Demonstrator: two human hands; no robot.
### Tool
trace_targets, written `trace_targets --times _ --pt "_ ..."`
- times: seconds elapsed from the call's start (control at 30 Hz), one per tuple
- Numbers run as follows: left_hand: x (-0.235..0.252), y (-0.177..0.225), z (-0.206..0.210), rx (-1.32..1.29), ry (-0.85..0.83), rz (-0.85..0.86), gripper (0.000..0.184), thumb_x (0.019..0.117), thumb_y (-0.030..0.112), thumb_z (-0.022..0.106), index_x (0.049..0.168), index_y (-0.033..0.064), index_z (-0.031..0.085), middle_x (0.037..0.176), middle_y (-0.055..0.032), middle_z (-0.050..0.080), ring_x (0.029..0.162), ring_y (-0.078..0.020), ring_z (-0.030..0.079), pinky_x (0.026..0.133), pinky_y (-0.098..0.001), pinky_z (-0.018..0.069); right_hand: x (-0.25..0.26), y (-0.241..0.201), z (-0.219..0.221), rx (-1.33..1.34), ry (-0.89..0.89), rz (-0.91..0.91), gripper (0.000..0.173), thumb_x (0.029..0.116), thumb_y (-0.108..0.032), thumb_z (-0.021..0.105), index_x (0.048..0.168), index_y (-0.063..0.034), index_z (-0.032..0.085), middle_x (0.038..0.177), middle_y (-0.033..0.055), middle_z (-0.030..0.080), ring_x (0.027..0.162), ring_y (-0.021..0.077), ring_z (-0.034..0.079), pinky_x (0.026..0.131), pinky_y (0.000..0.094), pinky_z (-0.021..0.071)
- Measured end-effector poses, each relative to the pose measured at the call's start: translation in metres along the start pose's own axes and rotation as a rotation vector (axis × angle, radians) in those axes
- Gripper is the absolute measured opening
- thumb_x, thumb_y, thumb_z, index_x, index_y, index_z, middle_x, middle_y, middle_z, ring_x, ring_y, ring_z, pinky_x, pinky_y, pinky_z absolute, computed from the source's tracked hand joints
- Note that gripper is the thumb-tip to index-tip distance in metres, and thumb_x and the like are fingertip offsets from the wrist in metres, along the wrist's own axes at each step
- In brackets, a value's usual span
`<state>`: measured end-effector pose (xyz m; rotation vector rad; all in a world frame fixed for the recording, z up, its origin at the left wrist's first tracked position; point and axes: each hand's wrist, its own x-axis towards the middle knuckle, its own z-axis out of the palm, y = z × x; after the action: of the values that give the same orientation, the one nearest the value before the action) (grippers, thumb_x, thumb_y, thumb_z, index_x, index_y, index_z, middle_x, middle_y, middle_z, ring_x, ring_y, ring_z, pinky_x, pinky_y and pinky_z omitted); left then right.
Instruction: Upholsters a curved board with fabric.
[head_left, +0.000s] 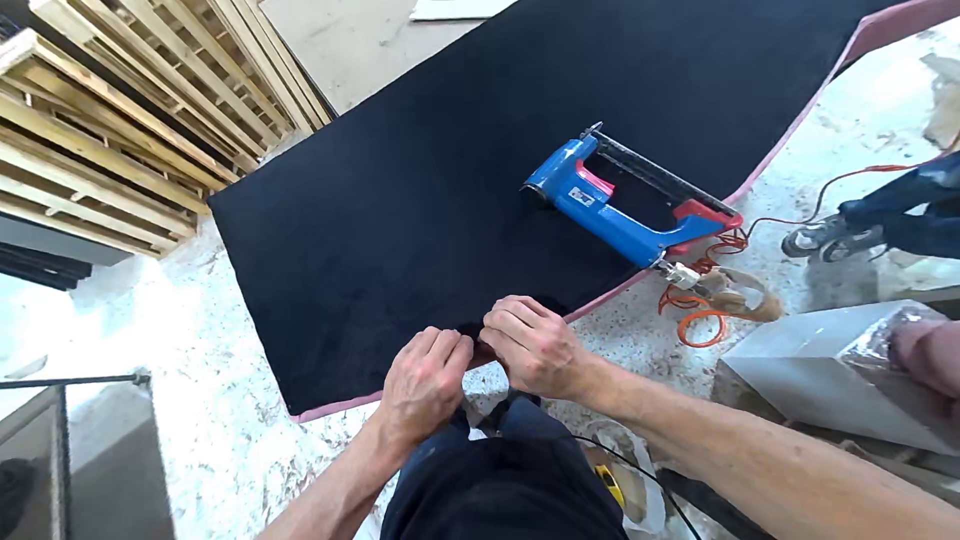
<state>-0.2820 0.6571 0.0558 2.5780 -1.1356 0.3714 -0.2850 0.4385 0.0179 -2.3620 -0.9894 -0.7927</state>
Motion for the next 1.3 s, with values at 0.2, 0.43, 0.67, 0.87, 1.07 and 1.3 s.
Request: trace_targets --times 0.2,0.43,0.67,0.87,1.07,1.3 --pt "-0.003 -0.014 0.005 -0.096 0.002 0.157 0.010 0.0916 0.006 0.066 0.097 0.0063 0.074 0.089 -0.0069 0.071 0.085 -0.0210 0.070 0.075 -0.0318 0.0597 -0.001 0.004 -0.005 0.092 -0.057 -0.051 0.017 0.0955 -0.005 0.057 0.090 -0.0053 0.073 0.098 0.0079 0.072 0.108 0.0243 0.068 0.105 0.0380 0.0527" --pt "0.003 -0.014 0.010 0.027 -0.255 0.054 0.019 0.0891 0.004 0.064 0.102 0.0083 0.077 0.091 -0.0060 0.074 0.082 -0.0197 0.074 0.071 -0.0326 0.0614 -0.010 -0.027 -0.010 -0.021 -0.153 0.233 0.014 0.0972 -0.013 0.062 0.096 -0.0079 0.076 0.106 0.0029 0.074 0.118 0.0189 0.066 0.110 0.0333 0.0487" --pt "-0.012 0.013 0.058 0.107 -0.194 -0.228 0.044 0.0936 0.026 0.057 0.130 0.0047 0.070 0.134 -0.0137 0.069 0.128 -0.0335 0.063 0.109 -0.0499 0.0486 -0.033 -0.033 0.018 -0.096 -0.193 0.422 0.023 0.0953 -0.015 0.060 0.110 -0.0151 0.078 0.109 -0.0010 0.076 0.116 0.0161 0.069 0.105 0.0320 0.0525" --pt "-0.021 0.020 0.063 0.136 -0.171 -0.162 0.046 0.0879 0.013 0.056 0.131 0.0098 0.070 0.134 -0.0059 0.069 0.125 -0.0260 0.065 0.108 -0.0453 0.0479 0.028 0.032 -0.098 -0.361 -0.306 0.791 0.041 0.0934 -0.033 0.066 0.127 -0.0093 0.071 0.127 0.0196 0.066 0.121 0.0398 0.062 0.096 0.0572 0.0526" --pt "-0.025 0.019 0.059 0.044 -0.217 -0.123 0.056 0.0845 0.008 0.060 0.140 0.0117 0.063 0.142 -0.0033 0.064 0.132 -0.0239 0.060 0.110 -0.0445 0.0457 0.059 0.116 -0.106 -0.444 -0.666 1.117 0.087 0.0873 -0.047 0.076 0.156 -0.0080 0.039 0.126 0.0272 0.062 0.111 0.0487 0.062 0.089 0.0699 0.0481" --pt "-0.032 0.013 0.054 -0.113 -0.236 -0.075 0.060 0.0875 0.003 0.058 0.147 0.0104 0.056 0.149 -0.0045 0.058 0.136 -0.0242 0.057 0.113 -0.0443 0.0430 0.060 -0.005 -0.149 -0.230 -0.507 1.245 0.029 0.0885 -0.041 0.059 0.100 -0.0154 0.068 0.071 -0.0001 0.066 0.059 0.0184 0.067 0.048 0.0433 0.0561"
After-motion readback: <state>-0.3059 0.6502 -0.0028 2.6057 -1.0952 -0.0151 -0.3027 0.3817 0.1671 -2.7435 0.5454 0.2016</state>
